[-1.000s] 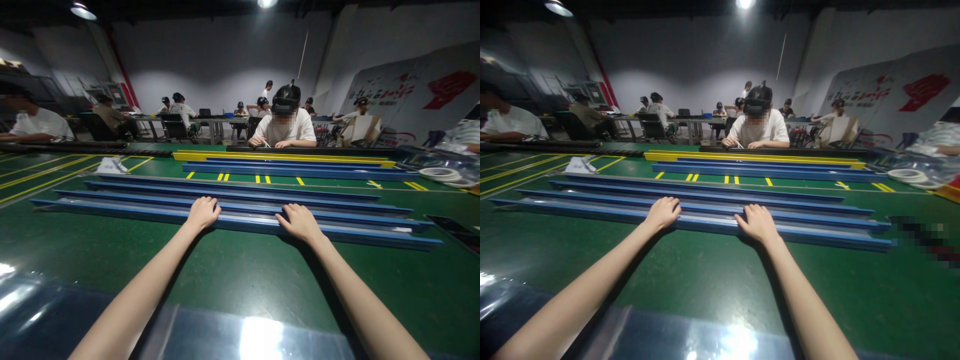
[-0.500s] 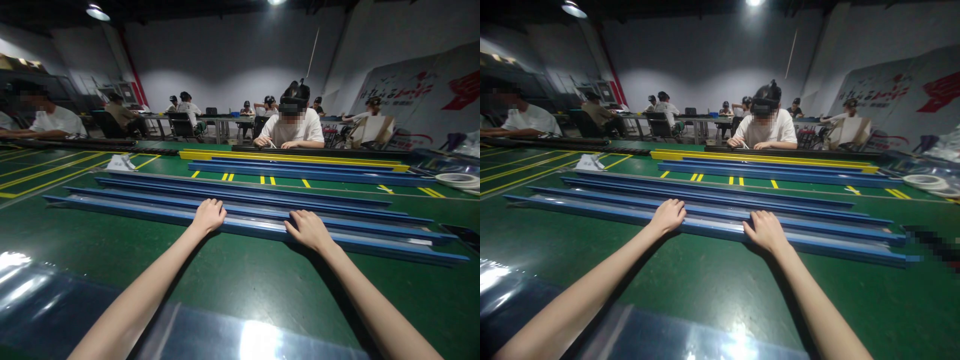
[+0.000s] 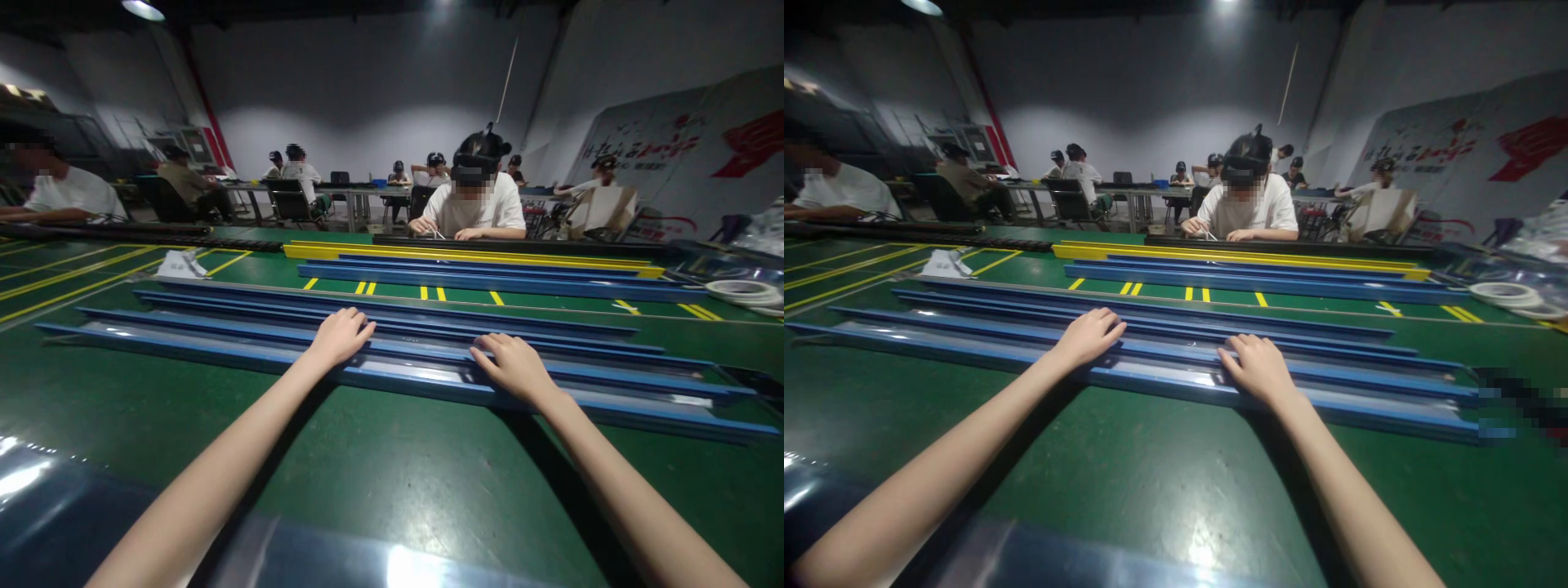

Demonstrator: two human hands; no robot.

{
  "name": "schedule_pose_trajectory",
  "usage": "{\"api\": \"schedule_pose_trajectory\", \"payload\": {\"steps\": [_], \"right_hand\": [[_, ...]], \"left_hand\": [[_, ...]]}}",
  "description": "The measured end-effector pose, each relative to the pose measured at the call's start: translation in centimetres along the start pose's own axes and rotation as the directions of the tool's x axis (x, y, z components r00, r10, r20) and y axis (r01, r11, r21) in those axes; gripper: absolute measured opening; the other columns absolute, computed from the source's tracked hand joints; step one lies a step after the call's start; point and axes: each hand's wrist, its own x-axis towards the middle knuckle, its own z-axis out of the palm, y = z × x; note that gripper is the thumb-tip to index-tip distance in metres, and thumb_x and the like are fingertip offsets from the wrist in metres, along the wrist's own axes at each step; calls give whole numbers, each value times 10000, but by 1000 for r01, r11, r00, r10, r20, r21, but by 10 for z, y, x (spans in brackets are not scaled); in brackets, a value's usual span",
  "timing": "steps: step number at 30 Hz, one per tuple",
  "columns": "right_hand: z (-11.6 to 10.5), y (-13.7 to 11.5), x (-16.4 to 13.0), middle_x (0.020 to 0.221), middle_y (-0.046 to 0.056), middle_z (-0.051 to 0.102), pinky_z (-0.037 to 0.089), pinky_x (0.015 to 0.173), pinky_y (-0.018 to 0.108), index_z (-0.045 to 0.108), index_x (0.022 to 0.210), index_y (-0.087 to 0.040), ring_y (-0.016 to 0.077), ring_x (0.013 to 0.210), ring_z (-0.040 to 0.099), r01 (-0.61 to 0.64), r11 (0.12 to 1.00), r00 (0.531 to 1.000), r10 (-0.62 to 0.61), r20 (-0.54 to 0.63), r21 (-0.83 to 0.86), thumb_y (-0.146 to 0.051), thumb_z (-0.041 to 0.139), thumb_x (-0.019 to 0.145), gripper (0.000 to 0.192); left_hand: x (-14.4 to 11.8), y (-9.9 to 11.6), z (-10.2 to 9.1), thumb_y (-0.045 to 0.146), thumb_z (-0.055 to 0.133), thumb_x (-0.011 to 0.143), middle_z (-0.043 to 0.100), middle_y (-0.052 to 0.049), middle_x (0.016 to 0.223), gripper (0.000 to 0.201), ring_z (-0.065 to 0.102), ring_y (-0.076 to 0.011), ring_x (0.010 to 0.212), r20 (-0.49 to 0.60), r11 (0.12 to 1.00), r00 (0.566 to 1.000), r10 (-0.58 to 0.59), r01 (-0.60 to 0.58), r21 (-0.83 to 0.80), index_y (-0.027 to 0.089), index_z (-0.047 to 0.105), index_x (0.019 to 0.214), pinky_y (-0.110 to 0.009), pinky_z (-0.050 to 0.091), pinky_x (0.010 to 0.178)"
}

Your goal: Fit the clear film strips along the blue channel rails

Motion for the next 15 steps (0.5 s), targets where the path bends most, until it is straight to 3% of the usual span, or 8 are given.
{"api": "schedule_pose_trajectory", "payload": {"steps": [3, 8, 11, 15], "right_hand": [[-3, 17, 15, 879, 58, 643, 383, 676, 283, 603, 890, -196, 198, 842, 577, -46, 999, 999, 46, -17, 3, -341, 344, 868, 297], [9, 46, 42, 943, 73, 639, 426, 712, 292, 598, 922, -192, 208, 889, 575, -103, 991, 994, 105, -25, 83, -365, 426, 830, 261], [22, 55, 59, 1047, 105, 621, 436, 792, 329, 581, 1012, -170, 233, 977, 559, -81, 990, 997, 78, 24, 120, -392, 487, 795, 324], [39, 56, 82, 1151, 118, 583, 430, 864, 348, 550, 1101, -166, 250, 1075, 522, -54, 975, 993, 30, 115, 213, -434, 577, 718, 468]], "left_hand": [[25, 9, 2, 308, 359, 861, 587, -75, 1064, 296, 527, -209, 1005, -14, 997, 1000, 4, -5, -71, 169, 573, 1011, -307, 411, 865], [61, 20, 17, 267, 475, 782, 525, -103, 1207, 413, 482, -229, 1111, 114, 989, 991, 74, -58, -135, 139, 497, 1174, -327, 389, 930], [79, 22, 23, 283, 537, 744, 490, -110, 1266, 511, 459, -223, 1156, 190, 984, 979, 71, -37, -175, 135, 459, 1226, -295, 373, 953], [101, 22, 24, 360, 643, 666, 463, -105, 1306, 680, 445, -220, 1181, 347, 978, 934, 91, -18, -208, 159, 409, 1272, -273, 361, 964]]}}
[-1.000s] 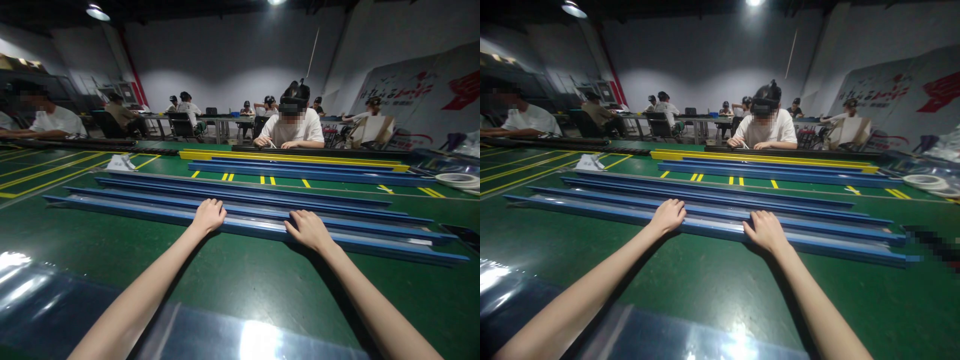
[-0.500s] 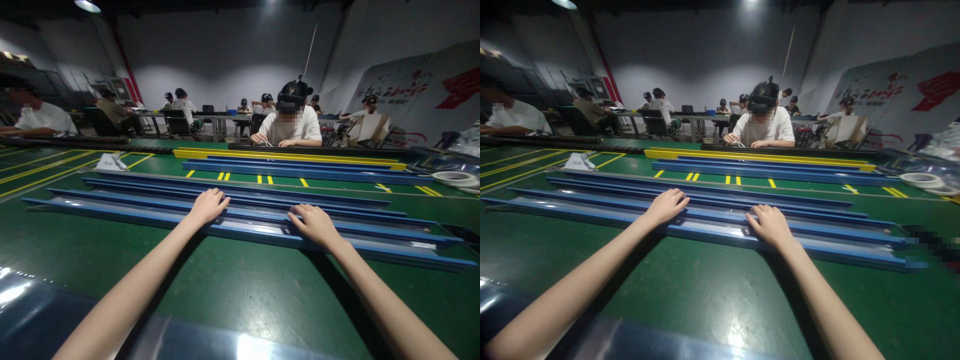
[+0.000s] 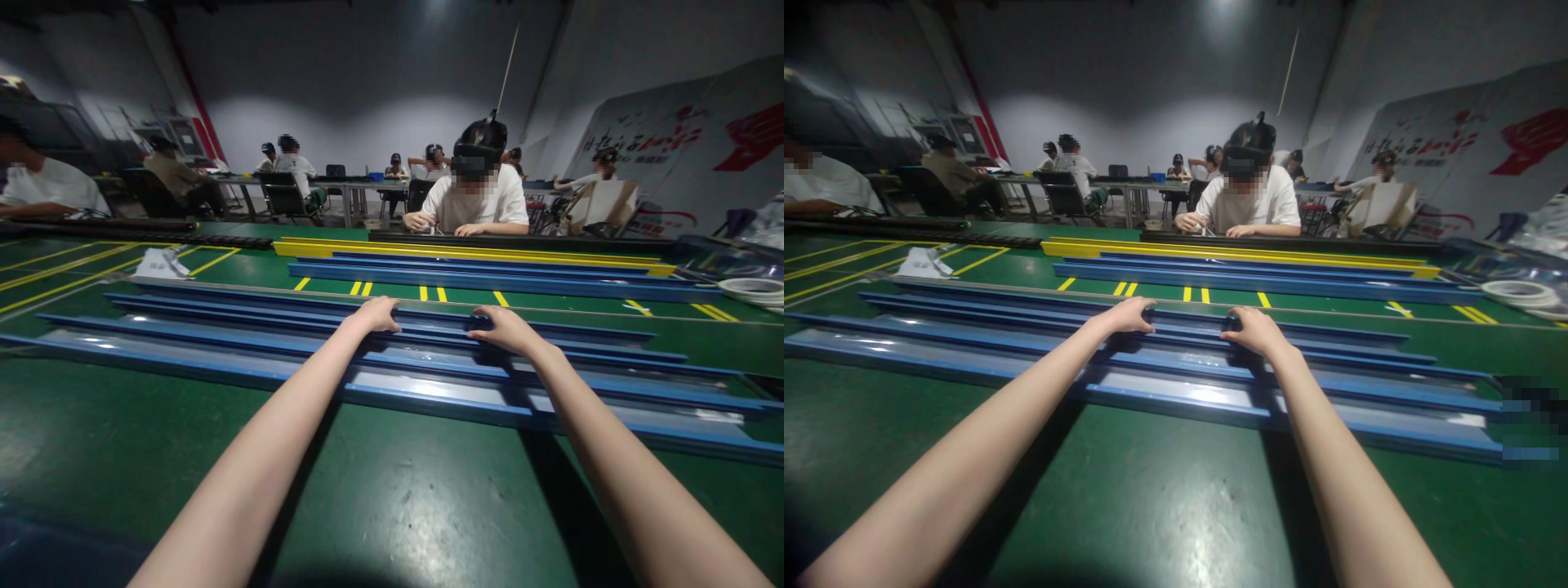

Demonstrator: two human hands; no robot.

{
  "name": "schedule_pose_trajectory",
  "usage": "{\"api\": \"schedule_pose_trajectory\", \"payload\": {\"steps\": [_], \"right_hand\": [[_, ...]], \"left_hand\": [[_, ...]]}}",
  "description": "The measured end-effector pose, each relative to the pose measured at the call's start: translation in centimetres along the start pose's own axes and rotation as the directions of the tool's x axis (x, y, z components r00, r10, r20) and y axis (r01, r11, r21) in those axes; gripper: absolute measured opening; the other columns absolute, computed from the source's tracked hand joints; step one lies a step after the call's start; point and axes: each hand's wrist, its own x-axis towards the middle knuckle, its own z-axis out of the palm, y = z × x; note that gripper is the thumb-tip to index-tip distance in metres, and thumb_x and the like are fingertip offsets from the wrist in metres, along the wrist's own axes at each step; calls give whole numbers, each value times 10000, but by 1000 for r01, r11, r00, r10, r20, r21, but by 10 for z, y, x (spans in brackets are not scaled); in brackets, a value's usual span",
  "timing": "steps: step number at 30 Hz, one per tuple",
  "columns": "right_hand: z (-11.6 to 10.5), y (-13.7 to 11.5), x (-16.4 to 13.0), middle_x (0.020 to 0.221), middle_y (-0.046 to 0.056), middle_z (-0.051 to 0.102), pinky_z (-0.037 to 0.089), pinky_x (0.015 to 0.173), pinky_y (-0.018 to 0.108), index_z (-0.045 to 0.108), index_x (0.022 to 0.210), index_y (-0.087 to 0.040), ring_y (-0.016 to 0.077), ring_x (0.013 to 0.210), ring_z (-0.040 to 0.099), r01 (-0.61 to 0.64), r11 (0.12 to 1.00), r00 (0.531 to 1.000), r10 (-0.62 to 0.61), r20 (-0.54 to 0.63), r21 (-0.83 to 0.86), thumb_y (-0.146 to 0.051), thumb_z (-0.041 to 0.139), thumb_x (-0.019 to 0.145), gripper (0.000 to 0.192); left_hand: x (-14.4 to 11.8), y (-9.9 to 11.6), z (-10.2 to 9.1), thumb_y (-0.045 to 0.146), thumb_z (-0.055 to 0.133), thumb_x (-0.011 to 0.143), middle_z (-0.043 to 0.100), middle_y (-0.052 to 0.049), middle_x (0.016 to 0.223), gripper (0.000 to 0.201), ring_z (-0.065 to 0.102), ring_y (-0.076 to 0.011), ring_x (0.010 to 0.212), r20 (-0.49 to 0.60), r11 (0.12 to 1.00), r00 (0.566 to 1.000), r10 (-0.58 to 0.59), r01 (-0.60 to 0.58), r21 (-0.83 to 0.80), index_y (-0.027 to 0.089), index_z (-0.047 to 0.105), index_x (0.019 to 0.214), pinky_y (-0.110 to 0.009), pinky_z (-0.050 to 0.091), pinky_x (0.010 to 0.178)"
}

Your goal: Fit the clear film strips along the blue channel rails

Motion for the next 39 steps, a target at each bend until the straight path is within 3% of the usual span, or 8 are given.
{"api": "schedule_pose_trajectory", "payload": {"steps": [4, 8, 11, 17, 24, 33, 39], "right_hand": [[8, -3, 19, 1202, 107, 558, 430, 886, 364, 509, 1183, -201, 259, 1085, 525, -69, 996, 987, 59, 150, 60, -458, 637, 649, 607], [8, -6, 26, 1226, 115, 538, 412, 890, 439, 479, 1228, -225, 303, 1107, 500, -163, 987, 953, 158, 258, -2, -519, 630, 625, 687], [9, -5, 23, 1226, 104, 539, 392, 899, 462, 495, 1211, -239, 308, 1120, 483, -152, 988, 963, 155, 222, -30, -520, 614, 640, 647], [19, 2, 13, 1179, 118, 567, 378, 895, 452, 531, 1178, -201, 305, 1111, 476, -35, 999, 998, 35, 52, 0, -566, 557, 673, 624], [11, 0, 6, 1087, 135, 593, 388, 823, 424, 532, 1154, -168, 301, 1009, 510, 112, 991, 984, -121, -129, -78, -630, 498, 693, 654], [-40, -12, 1, 1090, 145, 571, 370, 806, 413, 509, 1171, -160, 306, 993, 494, 107, 976, 973, -142, -180, -192, -650, 435, 726, 667], [-65, -24, -29, 1122, 142, 556, 381, 832, 403, 477, 1217, -169, 301, 1018, 494, 94, 973, 974, -134, -182, -212, -631, 414, 756, 656]], "left_hand": [[15, 0, -2, 370, 652, 643, 437, -93, 1332, 711, 426, -225, 1198, 131, 1000, 991, -8, 7, 8, 183, 399, 1280, -284, 356, 967], [24, -4, 6, 429, 648, 623, 439, -97, 1329, 768, 419, -266, 1196, 193, 997, 979, -65, 56, 53, 223, 360, 1305, -363, 355, 964], [24, -9, 12, 516, 619, 612, 477, -80, 1298, 763, 426, -285, 1184, 144, 997, 988, -52, 42, 68, 255, 380, 1288, -420, 334, 971], [17, -14, 8, 584, 585, 595, 518, -57, 1259, 762, 479, -261, 1133, 62, 996, 997, 35, -39, 75, 254, 427, 1262, -352, 391, 917], [13, -14, -15, 595, 597, 566, 576, -75, 1174, 807, 536, -276, 1046, 101, 966, 986, 135, -153, 208, 253, 414, 1273, -321, 436, 806], [-4, -7, -65, 660, 611, 507, 590, -30, 1144, 870, 504, -271, 1080, 23, 966, 994, 110, -113, 231, 288, 416, 1268, -316, 366, 883], [-39, 6, -97, 642, 581, 563, 552, -2, 1199, 839, 445, -279, 1147, 0, 964, 992, 127, -124, 234, 295, 381, 1300, -320, 307, 937]]}}
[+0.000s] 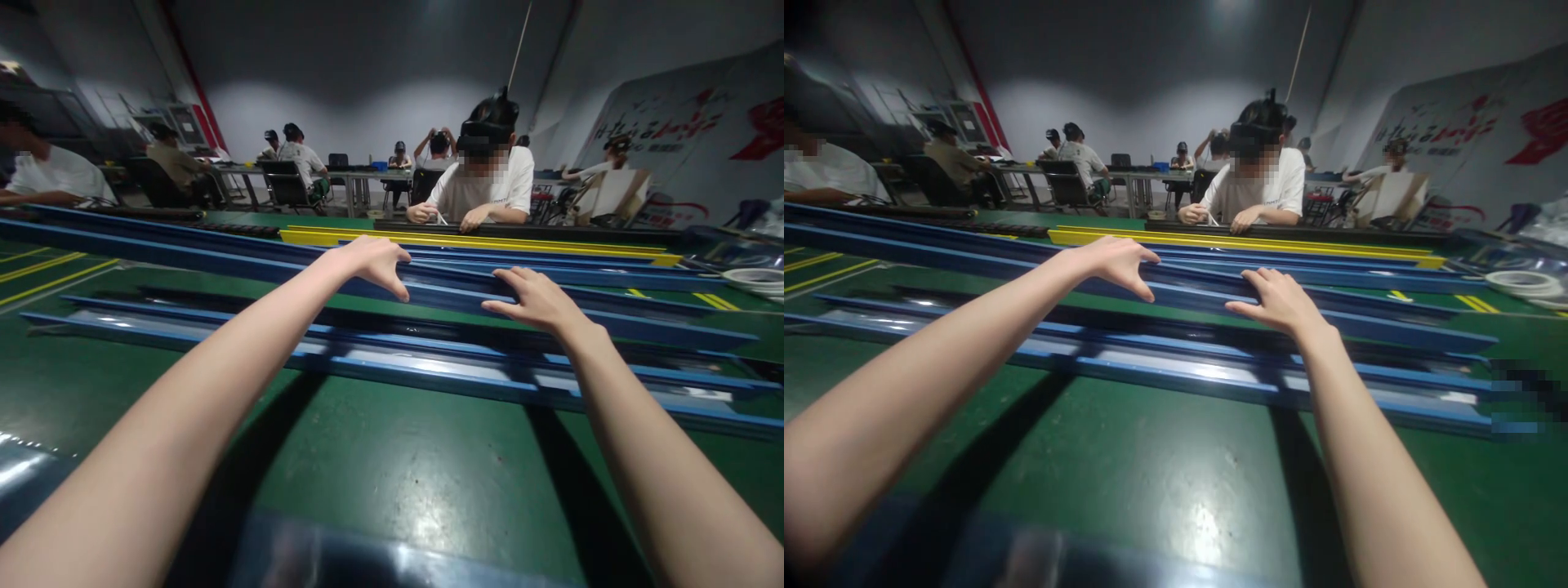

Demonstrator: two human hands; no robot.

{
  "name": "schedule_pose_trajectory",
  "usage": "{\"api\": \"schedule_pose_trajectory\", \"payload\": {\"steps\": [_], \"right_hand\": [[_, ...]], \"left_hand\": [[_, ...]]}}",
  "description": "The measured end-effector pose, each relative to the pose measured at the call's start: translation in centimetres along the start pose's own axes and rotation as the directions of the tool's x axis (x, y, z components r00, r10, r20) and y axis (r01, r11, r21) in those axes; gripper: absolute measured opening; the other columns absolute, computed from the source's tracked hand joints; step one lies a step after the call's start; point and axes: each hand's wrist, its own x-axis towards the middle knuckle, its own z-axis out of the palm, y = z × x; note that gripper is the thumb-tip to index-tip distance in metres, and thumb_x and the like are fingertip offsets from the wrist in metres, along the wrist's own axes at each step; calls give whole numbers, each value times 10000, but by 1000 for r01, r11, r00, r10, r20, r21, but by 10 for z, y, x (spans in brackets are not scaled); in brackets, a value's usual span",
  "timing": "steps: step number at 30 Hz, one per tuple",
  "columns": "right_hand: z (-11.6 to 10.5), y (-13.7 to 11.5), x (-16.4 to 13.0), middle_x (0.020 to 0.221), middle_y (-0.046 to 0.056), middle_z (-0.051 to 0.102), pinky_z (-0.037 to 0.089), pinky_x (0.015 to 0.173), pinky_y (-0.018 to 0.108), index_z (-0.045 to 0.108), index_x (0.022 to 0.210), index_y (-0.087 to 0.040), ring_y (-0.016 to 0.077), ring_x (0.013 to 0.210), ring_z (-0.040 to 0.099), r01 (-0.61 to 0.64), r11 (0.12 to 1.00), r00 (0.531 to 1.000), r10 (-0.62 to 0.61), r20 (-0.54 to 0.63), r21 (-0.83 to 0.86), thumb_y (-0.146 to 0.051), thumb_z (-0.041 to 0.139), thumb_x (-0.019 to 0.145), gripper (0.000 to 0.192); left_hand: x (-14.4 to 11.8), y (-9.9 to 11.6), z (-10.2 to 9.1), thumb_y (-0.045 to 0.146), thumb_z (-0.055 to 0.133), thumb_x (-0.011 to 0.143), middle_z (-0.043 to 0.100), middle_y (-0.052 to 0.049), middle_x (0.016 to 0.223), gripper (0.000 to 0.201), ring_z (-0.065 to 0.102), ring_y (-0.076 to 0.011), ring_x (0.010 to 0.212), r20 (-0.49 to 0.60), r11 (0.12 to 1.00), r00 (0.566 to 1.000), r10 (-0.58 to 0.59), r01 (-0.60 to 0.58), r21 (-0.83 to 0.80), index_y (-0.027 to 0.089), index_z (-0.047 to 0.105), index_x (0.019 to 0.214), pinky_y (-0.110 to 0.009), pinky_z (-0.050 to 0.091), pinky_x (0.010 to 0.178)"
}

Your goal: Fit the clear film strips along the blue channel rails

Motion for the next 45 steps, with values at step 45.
{"api": "schedule_pose_trajectory", "payload": {"steps": [45], "right_hand": [[-11, -139, -151, 1005, 151, 612, 383, 792, 349, 546, 1089, -126, 256, 943, 550, 45, 999, 991, -46, 125, 15, -680, 328, 765, 677]], "left_hand": [[-160, 44, 75, 693, 557, 513, 573, -97, 1173, 858, 568, -289, 1003, 209, 985, 964, 161, -171, 30, 250, 428, 1236, -329, 440, 782]]}}
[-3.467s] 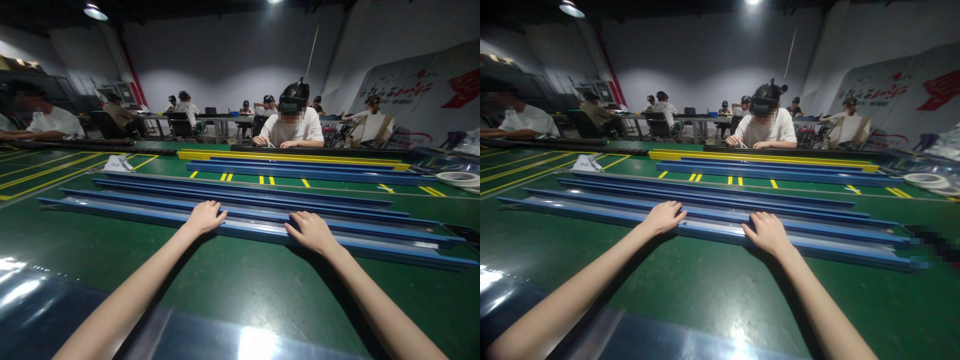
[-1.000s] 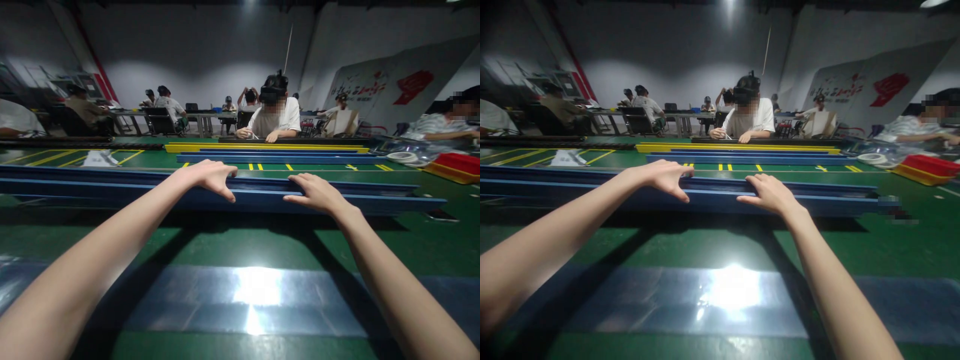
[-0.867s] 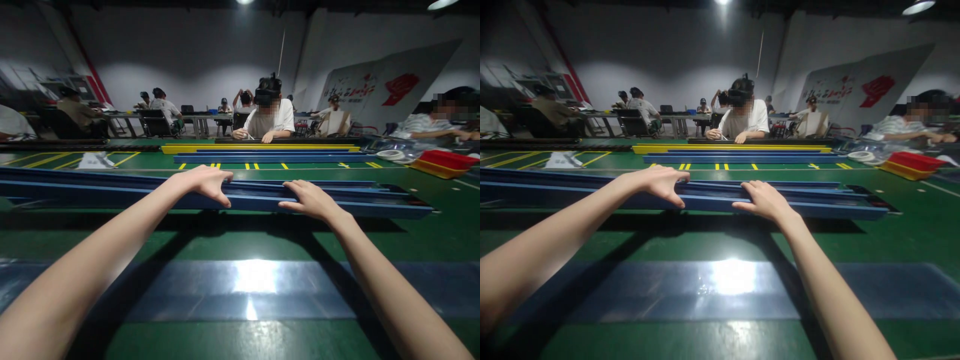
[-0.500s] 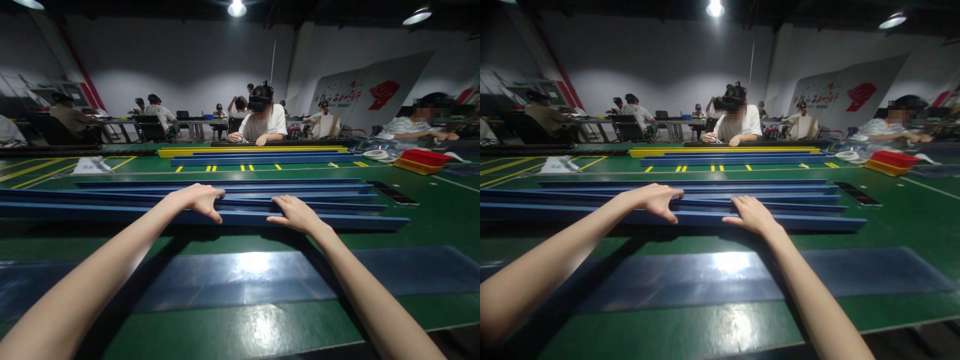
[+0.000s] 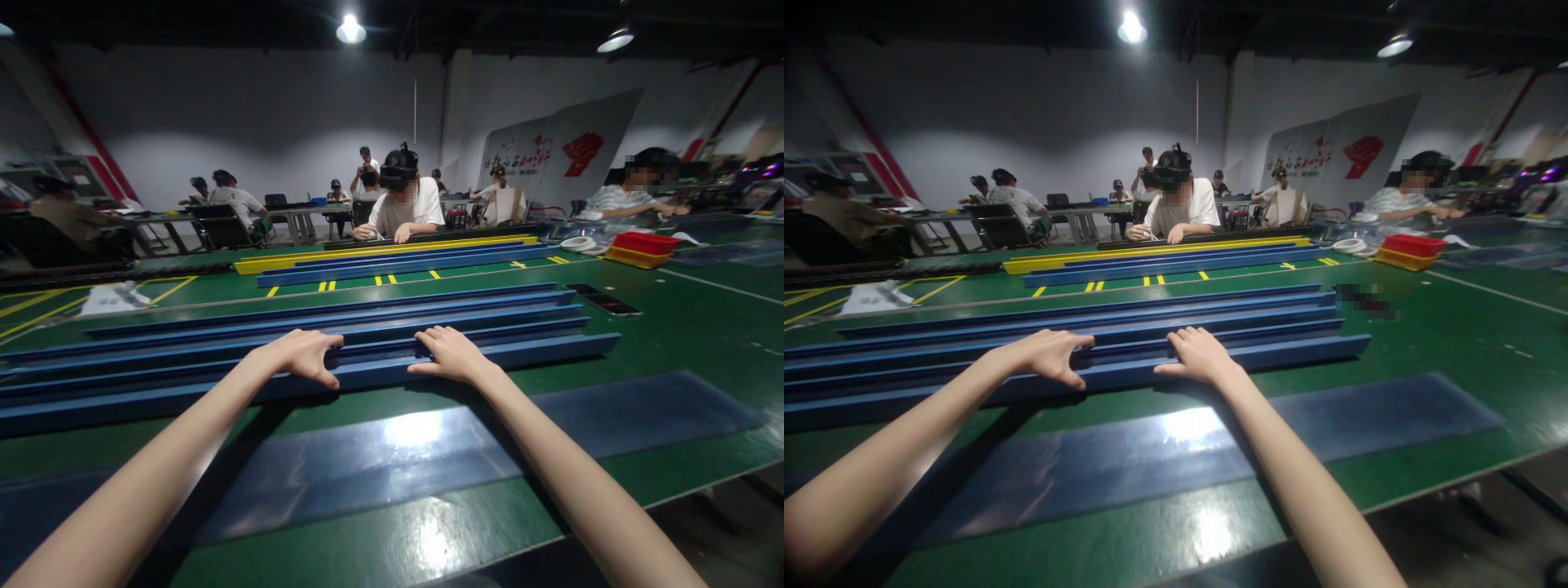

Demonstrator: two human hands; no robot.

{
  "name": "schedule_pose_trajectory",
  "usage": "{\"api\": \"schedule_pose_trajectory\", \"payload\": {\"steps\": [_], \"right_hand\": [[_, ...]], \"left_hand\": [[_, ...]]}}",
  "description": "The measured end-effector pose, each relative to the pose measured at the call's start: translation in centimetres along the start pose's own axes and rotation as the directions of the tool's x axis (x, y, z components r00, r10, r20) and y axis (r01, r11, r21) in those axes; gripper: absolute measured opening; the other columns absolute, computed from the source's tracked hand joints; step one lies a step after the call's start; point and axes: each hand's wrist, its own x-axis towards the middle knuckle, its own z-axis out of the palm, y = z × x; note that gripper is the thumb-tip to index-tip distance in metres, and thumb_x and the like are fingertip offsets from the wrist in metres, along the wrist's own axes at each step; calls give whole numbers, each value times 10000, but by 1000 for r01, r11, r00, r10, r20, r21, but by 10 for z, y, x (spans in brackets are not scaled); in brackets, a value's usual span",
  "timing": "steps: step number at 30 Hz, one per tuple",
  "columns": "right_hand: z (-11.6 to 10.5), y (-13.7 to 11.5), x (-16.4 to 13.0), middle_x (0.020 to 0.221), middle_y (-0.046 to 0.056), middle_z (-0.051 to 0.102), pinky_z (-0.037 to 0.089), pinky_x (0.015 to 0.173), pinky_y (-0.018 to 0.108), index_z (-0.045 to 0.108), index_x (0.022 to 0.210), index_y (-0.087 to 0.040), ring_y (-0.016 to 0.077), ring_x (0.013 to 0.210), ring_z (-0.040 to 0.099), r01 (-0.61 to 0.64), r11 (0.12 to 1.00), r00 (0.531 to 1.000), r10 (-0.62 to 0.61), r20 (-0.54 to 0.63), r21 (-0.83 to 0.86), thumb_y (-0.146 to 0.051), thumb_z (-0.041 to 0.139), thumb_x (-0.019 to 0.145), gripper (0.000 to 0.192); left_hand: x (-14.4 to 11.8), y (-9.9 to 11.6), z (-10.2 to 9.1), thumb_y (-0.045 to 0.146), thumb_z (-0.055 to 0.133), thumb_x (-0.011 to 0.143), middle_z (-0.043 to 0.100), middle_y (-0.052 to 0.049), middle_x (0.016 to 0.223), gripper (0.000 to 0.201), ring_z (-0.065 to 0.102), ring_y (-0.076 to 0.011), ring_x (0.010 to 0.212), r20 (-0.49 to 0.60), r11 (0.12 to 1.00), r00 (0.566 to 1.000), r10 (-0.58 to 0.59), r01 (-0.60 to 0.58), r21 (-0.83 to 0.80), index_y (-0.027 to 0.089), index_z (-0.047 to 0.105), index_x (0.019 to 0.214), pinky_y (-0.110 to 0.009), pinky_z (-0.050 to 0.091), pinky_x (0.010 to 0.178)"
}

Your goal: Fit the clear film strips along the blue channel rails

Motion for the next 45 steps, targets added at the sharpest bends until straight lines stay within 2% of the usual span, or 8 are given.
{"api": "schedule_pose_trajectory", "payload": {"steps": [13, 19, 23, 27, 31, 35, 38, 45], "right_hand": [[8, -2, -2, 986, 141, 608, 377, 773, 342, 547, 1073, -125, 254, 917, 547, 2, 1000, 1000, -2, 4, 4, -703, 330, 743, 700], [7, -5, -6, 1063, 143, 586, 366, 809, 346, 493, 1187, -123, 248, 970, 531, -25, 999, 1000, 24, 12, 43, -664, 393, 753, 701], [4, 3, -15, 1182, 137, 540, 338, 878, 338, 447, 1251, -133, 232, 1063, 494, -23, 994, 1000, 24, -8, 110, -619, 391, 789, 673], [3, 28, -27, 1185, 92, 558, 325, 890, 314, 520, 1166, -158, 198, 1095, 484, -158, 978, 985, 166, -53, 137, -446, 277, 905, 459], [6, 55, -41, 1039, 72, 628, 342, 810, 286, 601, 990, -187, 183, 997, 537, -362, 931, 929, 364, -57, 51, -375, 244, 925, 409], [10, 66, -48, 899, 59, 657, 338, 726, 264, 611, 832, -195, 169, 880, 578, -478, 878, 877, 478, -39, 1, -387, 191, 930, 472], [10, 64, -47, 892, 65, 662, 329, 710, 270, 592, 792, -191, 175, 865, 583, -512, 859, 859, 511, -32, -24, -409, 196, 925, 471], [8, 60, -46, 874, 68, 663, 325, 703, 277, 582, 775, -189, 183, 861, 583, -523, 851, 852, 522, -48, -41, -414, 192, 924, 474]], "left_hand": [[1, 4, 6, 659, 574, 525, 557, -115, 1191, 847, 554, -297, 1020, 23, 999, 999, -30, 31, -15, 237, 412, 1242, -341, 441, 787], [5, 13, 11, 543, 647, 540, 356, -135, 1379, 987, 396, -288, 1211, 95, 984, 993, -75, 89, -156, 185, 241, 1366, -347, 355, 950], [15, 38, 8, 588, 614, 586, 293, -124, 1415, 998, 312, -282, 1268, -16, 978, 1000, 9, -12, -207, 183, 182, 1390, -354, 275, 1013], [35, 75, 0, 525, 281, 854, 379, -120, 1366, 605, 360, -227, 1242, -196, 958, 977, 83, -133, -255, 142, 345, 1319, -331, 285, 1001], [61, 113, -6, 368, 240, 906, 519, -101, 1237, 434, 469, -203, 1142, -341, 952, 933, 115, -202, -230, 154, 482, 1195, -299, 354, 939], [80, 149, -5, 342, 215, 910, 594, -99, 1105, 413, 553, -237, 1020, -417, 971, 907, 48, -140, -192, 173, 569, 1040, -354, 424, 839], [89, 165, 2, 376, 191, 912, 608, -107, 1069, 438, 576, -258, 972, -420, 978, 907, -8, -80, -192, 167, 554, 1041, -390, 446, 788], [91, 168, 10, 313, 208, 903, 638, -114, 946, 393, 606, -250, 884, -480, 992, 876, -51, -10, -123, 142, 551, 990, -370, 452, 740]]}}
